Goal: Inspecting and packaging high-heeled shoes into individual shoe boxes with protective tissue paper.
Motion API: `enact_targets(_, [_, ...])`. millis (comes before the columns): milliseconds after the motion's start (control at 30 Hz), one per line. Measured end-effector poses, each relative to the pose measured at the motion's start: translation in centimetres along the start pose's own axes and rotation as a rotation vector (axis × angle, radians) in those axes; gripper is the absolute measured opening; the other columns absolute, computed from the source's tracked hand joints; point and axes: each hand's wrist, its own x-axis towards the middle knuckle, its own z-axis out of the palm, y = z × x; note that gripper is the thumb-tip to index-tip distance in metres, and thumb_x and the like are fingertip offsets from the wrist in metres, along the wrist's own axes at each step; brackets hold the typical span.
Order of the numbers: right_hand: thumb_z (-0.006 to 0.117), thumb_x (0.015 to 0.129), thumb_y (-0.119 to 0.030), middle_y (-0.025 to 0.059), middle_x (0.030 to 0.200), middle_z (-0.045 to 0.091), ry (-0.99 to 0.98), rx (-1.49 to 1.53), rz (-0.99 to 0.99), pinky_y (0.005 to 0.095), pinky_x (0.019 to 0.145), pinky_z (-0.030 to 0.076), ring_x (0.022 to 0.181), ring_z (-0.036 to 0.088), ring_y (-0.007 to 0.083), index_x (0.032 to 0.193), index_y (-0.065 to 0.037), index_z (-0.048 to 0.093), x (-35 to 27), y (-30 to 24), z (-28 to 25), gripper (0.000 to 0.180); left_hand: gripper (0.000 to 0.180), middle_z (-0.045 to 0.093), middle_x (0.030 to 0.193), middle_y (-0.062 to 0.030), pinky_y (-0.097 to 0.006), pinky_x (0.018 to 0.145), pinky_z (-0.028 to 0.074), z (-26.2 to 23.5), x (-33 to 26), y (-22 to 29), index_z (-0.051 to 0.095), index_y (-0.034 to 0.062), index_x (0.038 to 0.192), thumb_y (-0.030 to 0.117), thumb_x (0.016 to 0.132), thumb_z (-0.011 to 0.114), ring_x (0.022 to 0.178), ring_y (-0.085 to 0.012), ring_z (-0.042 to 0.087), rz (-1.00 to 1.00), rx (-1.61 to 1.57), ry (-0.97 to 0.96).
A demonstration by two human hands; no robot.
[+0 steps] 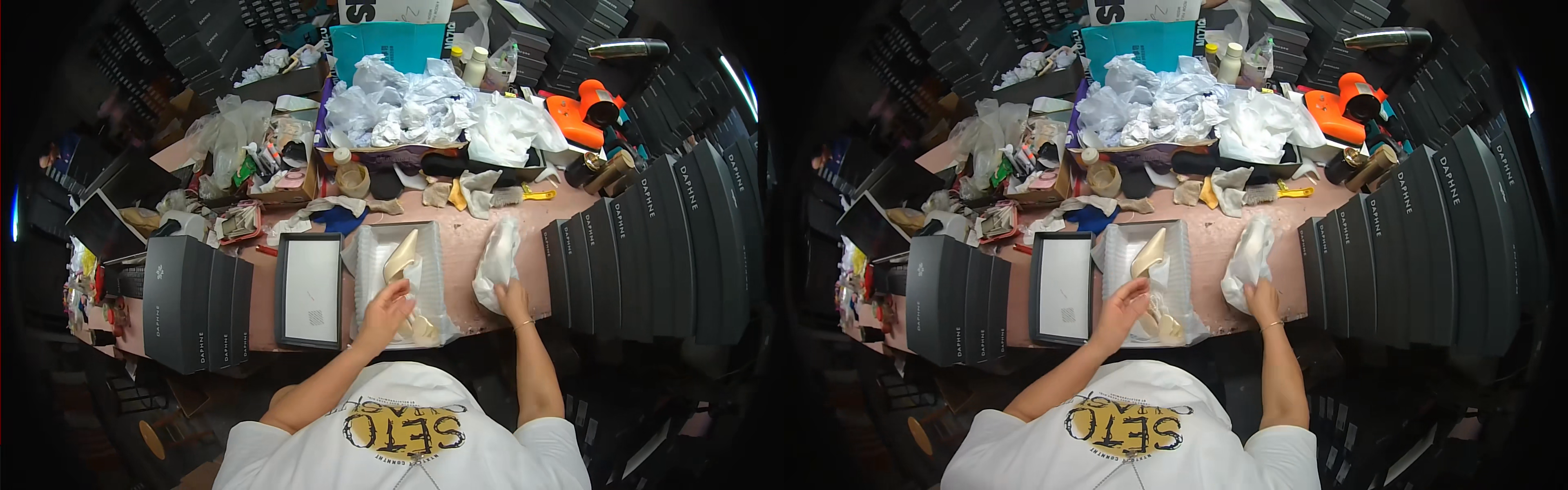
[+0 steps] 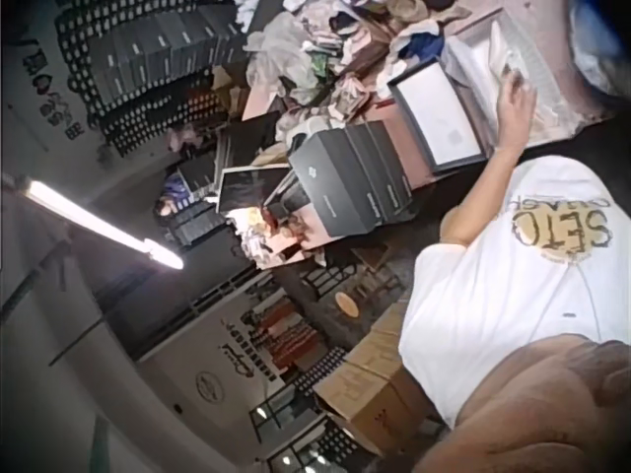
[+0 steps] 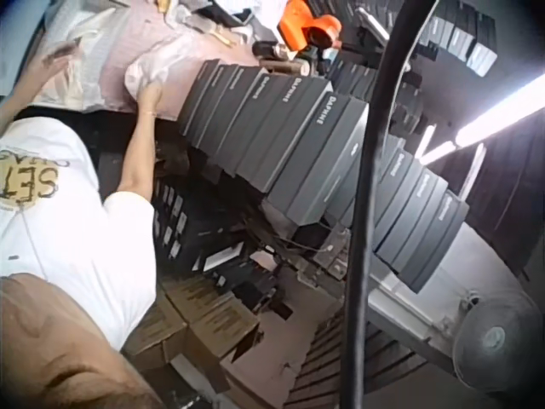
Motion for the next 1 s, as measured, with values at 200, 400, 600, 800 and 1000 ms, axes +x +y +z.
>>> enact_targets(200, [0.055,0.088,-0.019,0.0296,0.108,0.055,-0.080,0.695,-0.349,0.0445,0.084,0.044,0.098,0.056,0.0424,0.119,0.005,0.048,-7.1,-16.8,-3.8,0.040,0.058,0.048,0.127,-0.0109,-0.031,0.095,0.042,3.0,0.0,-3.6,0.035,0.0011,0.136,0.015,0.088,0.064,0.113,-0.0177,0.049,0.181,-0.010,0.185])
enact_targets(400, [0.069,0.079,-0.021,0.0225,0.131,0.044,0.255,0.490,-0.805,0.0498,0.104,0.028,0.126,0.035,0.0414,0.128,-0.004,0.049,-5.1,-23.8,-9.0,0.055,0.042,0.057,0.114,-0.0074,-0.029,0.088,0.047,-3.0,-1.2,-1.2,0.046,0.0026,0.127,0.018,0.091,0.061,0.102,-0.0152,0.055,0.134,-0.219,0.365])
enact_targets(600, [0.063,0.084,-0.017,0.0141,0.122,0.053,-0.241,0.411,-1.009,0.0588,0.104,0.023,0.127,0.035,0.0407,0.114,-0.004,0.057,-9.5,-27.4,-1.7,0.034,0.052,0.058,0.115,-0.0096,-0.033,0.093,0.045,-5.4,-2.0,1.6,0.045,0.0024,0.131,0.042,0.096,0.045,0.105,-0.0196,0.056,0.058,-0.651,0.468])
enact_targets(800, [0.069,0.079,-0.021,0.0181,0.113,0.057,0.005,0.154,-1.060,0.0395,0.089,0.045,0.110,0.053,0.0348,0.124,-0.007,0.052,-8.2,-28.6,-9.3,0.050,0.059,0.059,0.115,-0.0127,-0.036,0.089,0.049,-13.6,-5.8,0.3,0.047,-0.0001,0.127,0.050,0.096,0.038,0.103,-0.0214,0.060,-0.192,-0.682,0.186])
enact_targets(1000, [0.073,0.070,-0.030,0.0127,0.087,0.058,-0.312,-0.017,-0.988,0.0423,0.070,0.049,0.081,0.060,0.0328,0.120,-0.007,0.050,-6.7,-26.7,-6.9,0.060,0.056,0.059,0.117,-0.0137,-0.035,0.091,0.048,-15.7,-4.4,0.7,0.049,0.0001,0.125,0.047,0.097,0.039,0.105,-0.0217,0.059,-0.182,-0.384,0.035])
